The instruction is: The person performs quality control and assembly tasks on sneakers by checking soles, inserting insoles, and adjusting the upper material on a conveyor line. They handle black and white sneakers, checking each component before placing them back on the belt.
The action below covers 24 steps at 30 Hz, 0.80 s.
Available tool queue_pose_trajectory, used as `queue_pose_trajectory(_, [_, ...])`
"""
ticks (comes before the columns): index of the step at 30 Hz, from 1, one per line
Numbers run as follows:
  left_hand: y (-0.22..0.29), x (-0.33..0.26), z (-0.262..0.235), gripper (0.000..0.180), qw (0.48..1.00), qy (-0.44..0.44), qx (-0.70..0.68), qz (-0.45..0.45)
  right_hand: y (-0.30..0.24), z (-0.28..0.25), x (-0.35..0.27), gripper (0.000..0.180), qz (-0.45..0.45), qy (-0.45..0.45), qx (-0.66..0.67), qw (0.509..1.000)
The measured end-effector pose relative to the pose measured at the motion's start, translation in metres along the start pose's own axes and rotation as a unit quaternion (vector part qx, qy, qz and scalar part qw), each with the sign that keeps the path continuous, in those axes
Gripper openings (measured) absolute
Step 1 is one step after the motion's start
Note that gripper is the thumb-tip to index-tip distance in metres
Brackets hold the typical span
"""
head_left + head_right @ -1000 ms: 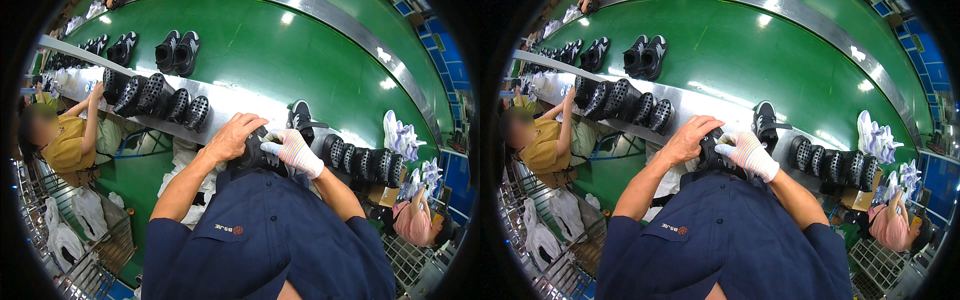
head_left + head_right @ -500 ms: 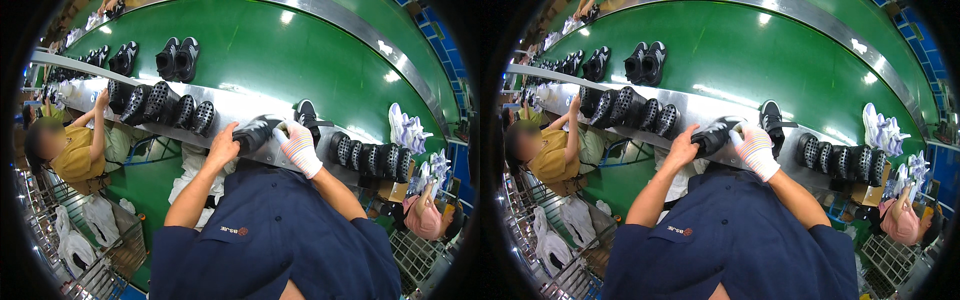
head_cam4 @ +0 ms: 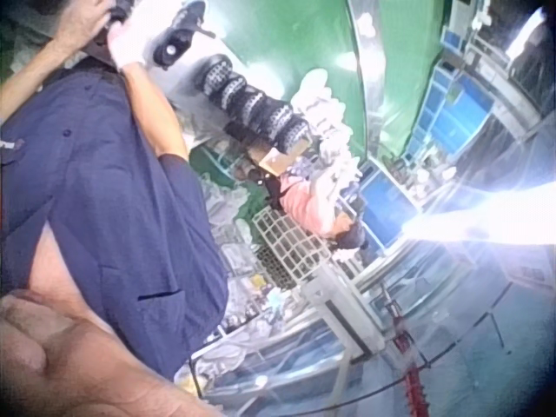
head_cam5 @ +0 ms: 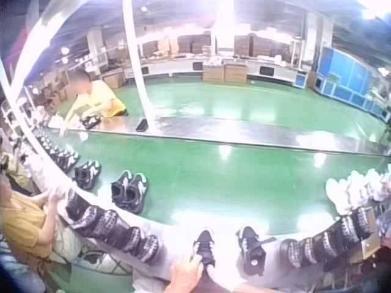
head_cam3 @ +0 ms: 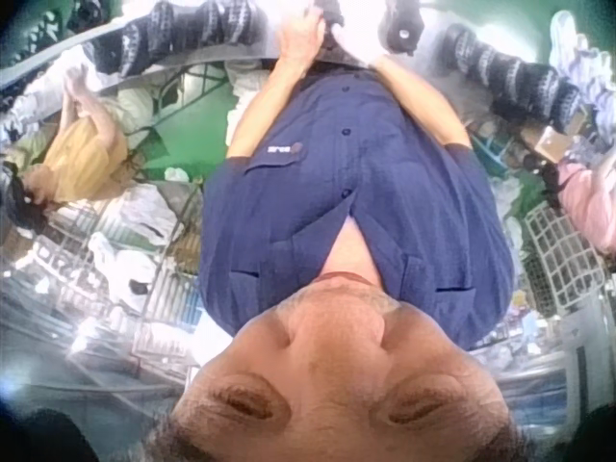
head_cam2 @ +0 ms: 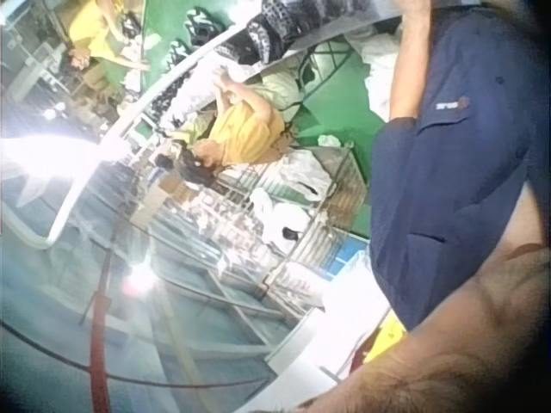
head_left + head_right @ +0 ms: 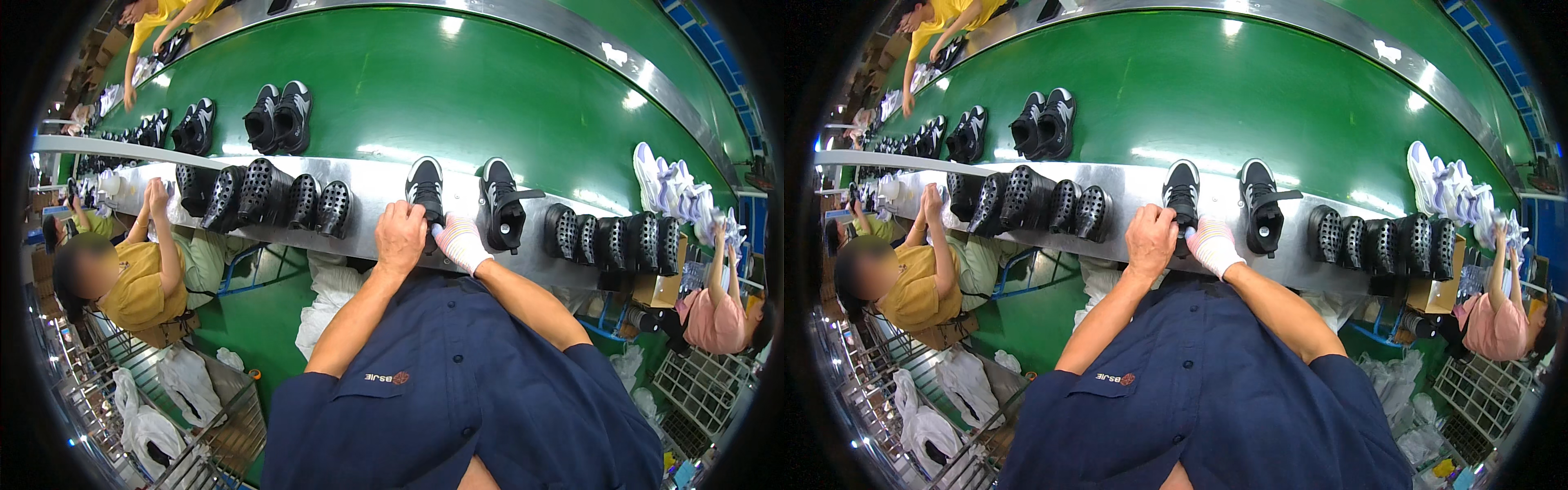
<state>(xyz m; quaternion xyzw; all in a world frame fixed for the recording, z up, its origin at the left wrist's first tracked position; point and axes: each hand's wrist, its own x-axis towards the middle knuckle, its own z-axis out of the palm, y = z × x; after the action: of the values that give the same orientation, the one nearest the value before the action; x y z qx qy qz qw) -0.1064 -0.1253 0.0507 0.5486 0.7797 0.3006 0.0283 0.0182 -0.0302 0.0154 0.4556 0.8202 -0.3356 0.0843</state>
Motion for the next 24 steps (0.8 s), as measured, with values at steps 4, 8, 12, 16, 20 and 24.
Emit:
queue_pose_trajectory(4, [-0.011,-0.011,0.017,0.015,0.999,0.028,-0.018,-0.029,-0.002,0.001,0.001,0.037,0.049,-0.01,0.054,0.997])
queue_pose_trajectory(8, [-0.004,-0.019,0.028,0.014,0.991,0.016,-0.068,-0.115,0.004,0.003,0.0,0.038,0.08,-0.042,0.148,0.985])
queue_pose_trajectory(12, [0.002,-0.016,0.022,0.017,0.981,-0.009,-0.107,-0.16,-0.001,-0.059,-0.036,0.043,0.077,-0.128,0.254,0.956])
queue_pose_trajectory(16, [0.032,-0.016,-0.015,0.019,0.99,-0.042,-0.089,-0.098,0.051,-0.098,-0.085,0.033,0.121,0.165,0.149,0.967])
queue_pose_trajectory(20, [0.071,-0.005,0.016,0.014,0.979,-0.118,-0.164,0.013,0.114,-0.068,-0.058,0.05,0.157,0.317,0.076,0.932])
queue_pose_trajectory(24, [0.088,0.009,0.041,0.021,0.976,-0.197,-0.088,-0.007,0.098,-0.026,-0.052,0.06,0.181,0.143,0.224,0.947])
